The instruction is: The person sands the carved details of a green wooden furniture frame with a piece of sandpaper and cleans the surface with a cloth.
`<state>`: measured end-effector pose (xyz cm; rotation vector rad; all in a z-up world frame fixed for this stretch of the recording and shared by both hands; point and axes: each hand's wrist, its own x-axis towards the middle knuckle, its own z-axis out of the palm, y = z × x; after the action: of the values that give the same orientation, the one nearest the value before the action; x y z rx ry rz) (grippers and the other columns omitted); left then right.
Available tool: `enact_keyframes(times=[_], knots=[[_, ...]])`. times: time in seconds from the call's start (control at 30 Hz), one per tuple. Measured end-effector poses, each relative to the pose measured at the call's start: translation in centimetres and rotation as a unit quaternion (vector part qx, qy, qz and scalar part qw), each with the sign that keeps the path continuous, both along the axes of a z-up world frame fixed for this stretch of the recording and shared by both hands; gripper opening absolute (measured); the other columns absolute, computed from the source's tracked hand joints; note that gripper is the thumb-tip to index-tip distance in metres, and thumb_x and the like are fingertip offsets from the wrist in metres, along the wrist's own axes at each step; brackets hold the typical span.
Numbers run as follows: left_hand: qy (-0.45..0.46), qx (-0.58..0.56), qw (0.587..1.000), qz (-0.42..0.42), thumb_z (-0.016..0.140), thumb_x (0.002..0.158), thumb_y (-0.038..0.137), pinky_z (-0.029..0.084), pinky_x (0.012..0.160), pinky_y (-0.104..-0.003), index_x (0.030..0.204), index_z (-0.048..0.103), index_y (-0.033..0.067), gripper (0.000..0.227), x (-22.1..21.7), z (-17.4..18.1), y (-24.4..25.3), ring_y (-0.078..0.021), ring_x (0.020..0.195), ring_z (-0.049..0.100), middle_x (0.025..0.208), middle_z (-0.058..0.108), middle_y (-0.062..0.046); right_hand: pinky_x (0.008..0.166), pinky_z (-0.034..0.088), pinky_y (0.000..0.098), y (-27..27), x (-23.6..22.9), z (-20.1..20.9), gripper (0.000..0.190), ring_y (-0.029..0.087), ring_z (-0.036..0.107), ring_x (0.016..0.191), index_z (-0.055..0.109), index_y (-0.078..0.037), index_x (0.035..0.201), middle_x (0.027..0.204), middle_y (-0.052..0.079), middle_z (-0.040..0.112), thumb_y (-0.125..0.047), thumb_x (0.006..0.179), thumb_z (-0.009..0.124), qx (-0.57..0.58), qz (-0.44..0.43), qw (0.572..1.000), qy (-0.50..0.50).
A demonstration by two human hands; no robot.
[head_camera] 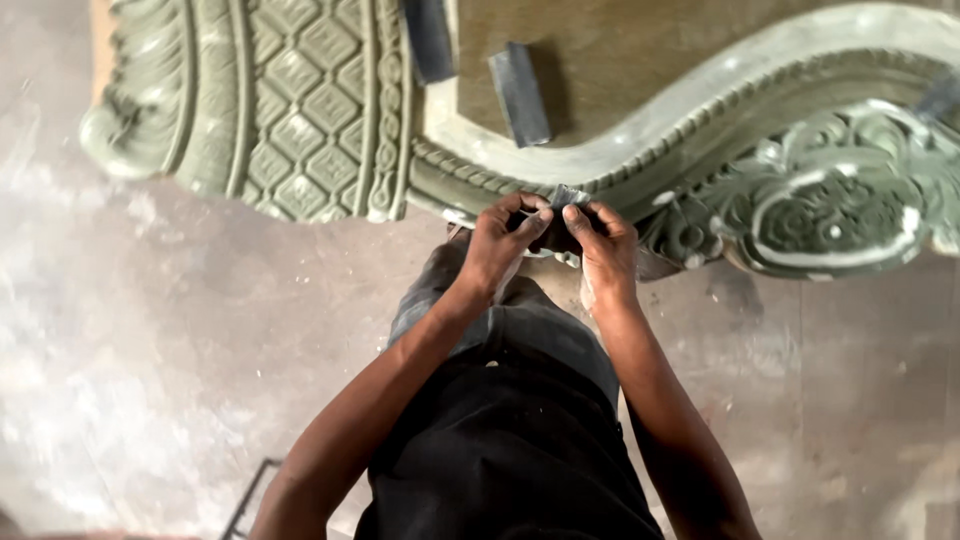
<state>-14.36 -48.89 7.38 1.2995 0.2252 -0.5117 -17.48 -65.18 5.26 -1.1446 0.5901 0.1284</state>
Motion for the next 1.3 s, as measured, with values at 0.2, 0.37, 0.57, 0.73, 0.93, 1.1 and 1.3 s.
enact_keyframes(times=[0.2, 0.37, 0.57, 0.73, 0.93, 1.1, 1.3], knots=[[0.01, -0.011, 0.998, -0.066, 0.07, 0.099, 0.013, 0.051, 0.06, -0.026, 0.104, 0.069, -0.0004, 0.014, 2.5, 0.2, -0.2, -0.0076, 0.068, 0.06, 0.081, 0.067, -0.002, 0.071, 0.051, 0.028, -1.8, -0.3, 2.3, 0.027, 0.009, 0.061, 0.077, 0.073, 0.006, 0.112, 0.089, 0.005, 0.067, -0.016, 0.097, 0.078, -0.008, 0.046, 0.999, -0.003], [-0.045, 0.085, 0.992, -0.077, 0.071, 0.097, 0.014, 0.051, 0.059, -0.028, 0.103, 0.068, 0.0, 0.016, 3.0, 1.6, 0.0, -0.0097, 0.067, 0.06, 0.08, 0.066, -0.004, 0.068, 0.057, 0.0305, -1.0, 0.7, 2.8, 0.029, 0.01, 0.065, 0.075, 0.069, 0.005, 0.117, 0.09, 0.006, 0.07, -0.012, 0.093, 0.075, -0.053, 0.035, 0.998, 0.011], [-0.203, 0.201, 0.946, -0.155, 0.069, 0.103, 0.017, 0.06, 0.07, -0.029, 0.107, 0.067, 0.0, 0.017, 3.3, 1.7, 1.6, -0.0146, 0.086, 0.07, 0.102, 0.069, -0.012, 0.07, 0.059, 0.0305, 1.9, 0.3, 4.2, 0.022, 0.012, 0.07, 0.083, 0.07, 0.001, 0.114, 0.1, 0.006, 0.071, -0.002, 0.092, 0.072, -0.36, 0.109, 0.925, -0.043], [-0.141, 0.11, 0.958, -0.226, 0.077, 0.093, 0.019, 0.056, 0.07, -0.032, 0.109, 0.069, -0.0019, 0.028, 4.1, 2.5, 3.7, -0.0146, 0.079, 0.065, 0.093, 0.07, -0.009, 0.07, 0.057, 0.0291, 2.7, -0.2, 5.4, 0.031, 0.014, 0.07, 0.089, 0.068, 0.001, 0.113, 0.1, 0.008, 0.069, -0.01, 0.088, 0.082, -0.343, 0.144, 0.927, -0.042], [-0.11, 0.045, 0.953, -0.278, 0.073, 0.097, 0.018, 0.053, 0.073, -0.028, 0.113, 0.066, -0.0034, 0.028, 5.0, 2.2, 3.3, -0.0086, 0.084, 0.061, 0.096, 0.066, -0.004, 0.078, 0.055, 0.0324, 2.3, -0.7, 6.2, 0.039, 0.017, 0.065, 0.106, 0.067, 0.001, 0.113, 0.12, 0.01, 0.063, -0.016, 0.084, 0.087, -0.402, 0.131, 0.902, -0.089], [-0.143, 0.051, 0.928, -0.34, 0.073, 0.098, 0.019, 0.047, 0.066, -0.029, 0.105, 0.068, -0.0026, 0.023, 5.8, 1.9, 1.9, -0.0119, 0.078, 0.056, 0.096, 0.065, -0.004, 0.085, 0.06, 0.03, 1.1, -2.2, 6.4, 0.038, 0.012, 0.066, 0.103, 0.066, -0.001, 0.117, 0.115, 0.004, 0.063, -0.018, 0.087, 0.083, -0.224, 0.08, 0.971, -0.013], [-0.204, 0.058, 0.901, -0.378, 0.072, 0.099, 0.023, 0.052, 0.069, -0.03, 0.1, 0.068, -0.0021, 0.025, 5.8, 2.2, -1.2, -0.0126, 0.083, 0.064, 0.094, 0.067, -0.005, 0.083, 0.057, 0.0277, -1.0, -4.2, 6.2, 0.037, 0.012, 0.069, 0.098, 0.063, -0.001, 0.12, 0.106, 0.008, 0.072, -0.018, 0.091, 0.078, -0.101, 0.024, 0.994, 0.031]])
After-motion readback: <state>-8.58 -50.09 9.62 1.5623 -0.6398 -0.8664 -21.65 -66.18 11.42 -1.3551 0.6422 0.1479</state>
